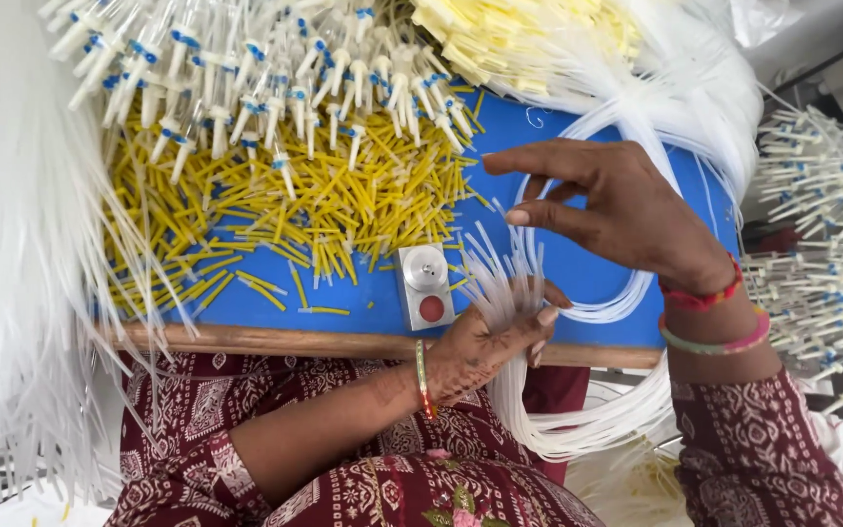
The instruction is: The person is sorting and bundling white fiber-like materials on a blue workbench alongside small yellow components.
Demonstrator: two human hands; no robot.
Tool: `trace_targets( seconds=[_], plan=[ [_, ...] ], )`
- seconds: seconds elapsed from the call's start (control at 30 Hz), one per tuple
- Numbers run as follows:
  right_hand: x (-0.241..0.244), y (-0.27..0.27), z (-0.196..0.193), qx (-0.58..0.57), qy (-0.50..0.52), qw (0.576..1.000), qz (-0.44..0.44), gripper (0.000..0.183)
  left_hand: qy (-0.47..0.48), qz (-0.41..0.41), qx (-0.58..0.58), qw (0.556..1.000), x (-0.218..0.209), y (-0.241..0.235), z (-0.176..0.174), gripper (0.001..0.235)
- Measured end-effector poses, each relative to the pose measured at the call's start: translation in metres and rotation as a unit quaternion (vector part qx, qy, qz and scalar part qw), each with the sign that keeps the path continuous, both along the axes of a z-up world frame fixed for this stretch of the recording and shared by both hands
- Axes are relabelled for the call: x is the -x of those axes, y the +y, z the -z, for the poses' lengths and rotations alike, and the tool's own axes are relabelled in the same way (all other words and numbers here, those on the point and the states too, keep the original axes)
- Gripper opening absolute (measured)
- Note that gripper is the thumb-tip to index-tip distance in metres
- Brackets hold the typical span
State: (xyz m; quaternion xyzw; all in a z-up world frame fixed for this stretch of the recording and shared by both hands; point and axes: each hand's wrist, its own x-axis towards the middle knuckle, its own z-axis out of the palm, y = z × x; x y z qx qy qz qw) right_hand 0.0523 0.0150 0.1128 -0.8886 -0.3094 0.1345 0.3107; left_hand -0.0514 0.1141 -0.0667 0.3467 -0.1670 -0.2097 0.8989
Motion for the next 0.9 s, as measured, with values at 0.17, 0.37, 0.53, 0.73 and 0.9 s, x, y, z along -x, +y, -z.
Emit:
trace_targets(
  seconds=[0.17,0.37,0.53,0.73,0.9],
  plan=[
    [-0.010,-0.022,0.022,0.034,0.075,0.997,-0.004,0.028,-0.003,0.022,-0.008,1.000,-0.003,0.004,0.001,0.029],
    [-0.001,-0.020,0.030,0.028,0.095,0.994,-0.038,0.018,0.044,-0.007,0.109,0.993,-0.015,-0.008,0.031,0.037],
    [0.002,-0.003,0.016,-0.140,-0.076,0.985,-0.069,0.040,0.038,0.006,0.021,0.999,-0.015,-0.006,0.031,0.028],
    [0.040,-0.019,0.044,0.043,-0.148,0.987,-0.039,0.061,0.111,-0.091,0.007,0.990,-0.020,0.005,0.014,0.028],
    [0.117,-0.022,0.122,-0.067,-0.012,0.983,0.169,0.099,0.134,-0.186,-0.001,0.973,-0.051,0.029,-0.025,0.049]
  ],
)
